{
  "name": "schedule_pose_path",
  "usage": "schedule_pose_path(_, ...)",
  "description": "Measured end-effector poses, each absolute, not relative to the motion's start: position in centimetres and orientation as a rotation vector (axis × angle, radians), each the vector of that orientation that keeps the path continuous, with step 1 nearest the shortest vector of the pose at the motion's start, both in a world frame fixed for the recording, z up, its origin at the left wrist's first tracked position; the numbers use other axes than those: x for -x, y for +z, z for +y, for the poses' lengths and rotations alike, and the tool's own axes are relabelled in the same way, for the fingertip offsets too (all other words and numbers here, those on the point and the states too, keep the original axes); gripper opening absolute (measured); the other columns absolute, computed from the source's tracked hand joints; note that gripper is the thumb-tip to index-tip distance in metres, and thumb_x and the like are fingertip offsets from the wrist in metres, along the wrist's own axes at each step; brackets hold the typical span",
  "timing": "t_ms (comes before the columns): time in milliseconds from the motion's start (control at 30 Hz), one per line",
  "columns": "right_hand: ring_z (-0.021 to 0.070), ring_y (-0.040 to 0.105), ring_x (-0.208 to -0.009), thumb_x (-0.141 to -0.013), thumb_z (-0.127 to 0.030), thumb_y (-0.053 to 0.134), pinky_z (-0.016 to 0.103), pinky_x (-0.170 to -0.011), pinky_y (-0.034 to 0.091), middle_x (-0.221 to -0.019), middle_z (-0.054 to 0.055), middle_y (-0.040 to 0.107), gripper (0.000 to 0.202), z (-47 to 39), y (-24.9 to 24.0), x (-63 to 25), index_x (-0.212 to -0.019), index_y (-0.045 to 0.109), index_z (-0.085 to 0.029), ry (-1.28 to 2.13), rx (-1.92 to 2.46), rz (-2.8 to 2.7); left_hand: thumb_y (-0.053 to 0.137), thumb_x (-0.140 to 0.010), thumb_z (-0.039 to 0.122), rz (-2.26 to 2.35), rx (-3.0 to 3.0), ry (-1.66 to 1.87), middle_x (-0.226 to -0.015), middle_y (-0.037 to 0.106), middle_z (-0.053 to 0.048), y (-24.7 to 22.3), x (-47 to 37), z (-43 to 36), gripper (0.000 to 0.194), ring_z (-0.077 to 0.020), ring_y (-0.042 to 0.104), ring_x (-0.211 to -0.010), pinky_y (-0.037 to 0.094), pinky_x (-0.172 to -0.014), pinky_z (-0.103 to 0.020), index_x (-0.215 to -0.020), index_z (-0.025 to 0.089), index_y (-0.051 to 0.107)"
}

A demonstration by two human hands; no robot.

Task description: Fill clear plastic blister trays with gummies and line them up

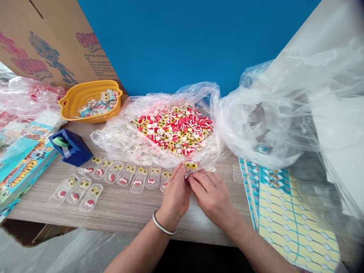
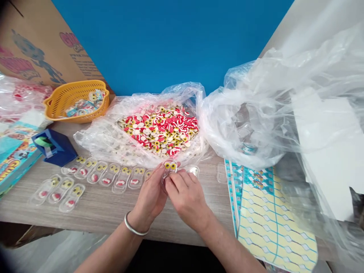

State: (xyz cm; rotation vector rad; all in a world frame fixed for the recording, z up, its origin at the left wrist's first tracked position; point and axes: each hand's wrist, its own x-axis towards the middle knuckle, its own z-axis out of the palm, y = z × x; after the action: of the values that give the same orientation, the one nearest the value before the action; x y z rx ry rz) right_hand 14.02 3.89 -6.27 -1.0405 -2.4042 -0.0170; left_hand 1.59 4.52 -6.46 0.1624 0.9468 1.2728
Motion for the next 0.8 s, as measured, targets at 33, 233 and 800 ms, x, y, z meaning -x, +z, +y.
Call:
schedule_pose_path(33,0.0241,0.063,-0.096,-0.101,-0.013,0.048,0.041,-0.081,0.048,-0.107,0.011,0.073,0.025,3.2,-6.6,-14.4,-0.108,0.071,-0.017,-0.058,1.024,-2.406,0.069,-0.083,0.032,0.943,-0.164,1.262,-0.117,0.074,-0.012,-6.4,-1.9,4.3,0.031,-0.0278,0.067,-0.117,0.052,-0.103,-0.041,-0.109,0.015,0.069)
schedule_pose_path(233,0.0250,0.064,-0.095,-0.097,-0.012,0.055,0.042,-0.084,0.048,-0.104,0.011,0.074,0.020,0.1,-6.8,-15.9,-0.109,0.071,-0.012,-0.119,1.118,-2.322,0.067,-0.086,0.030,0.948,-0.212,1.194,-0.117,0.074,-0.012,-6.7,-4.1,3.3,0.029,-0.0276,0.072,-0.106,0.054,-0.100,-0.043,-0.112,0.017,0.067)
schedule_pose_path(800,0.0252,0.061,-0.114,-0.097,-0.016,0.047,0.039,-0.102,0.046,-0.120,0.014,0.069,0.029,8.1,-8.2,-31.9,-0.113,0.071,-0.015,-0.115,1.843,-1.660,0.061,-0.092,0.023,1.105,-0.230,0.893,-0.121,0.071,-0.018,-7.2,-9.4,1.8,0.023,-0.0292,0.075,-0.099,0.063,-0.087,-0.043,-0.111,0.011,0.069)
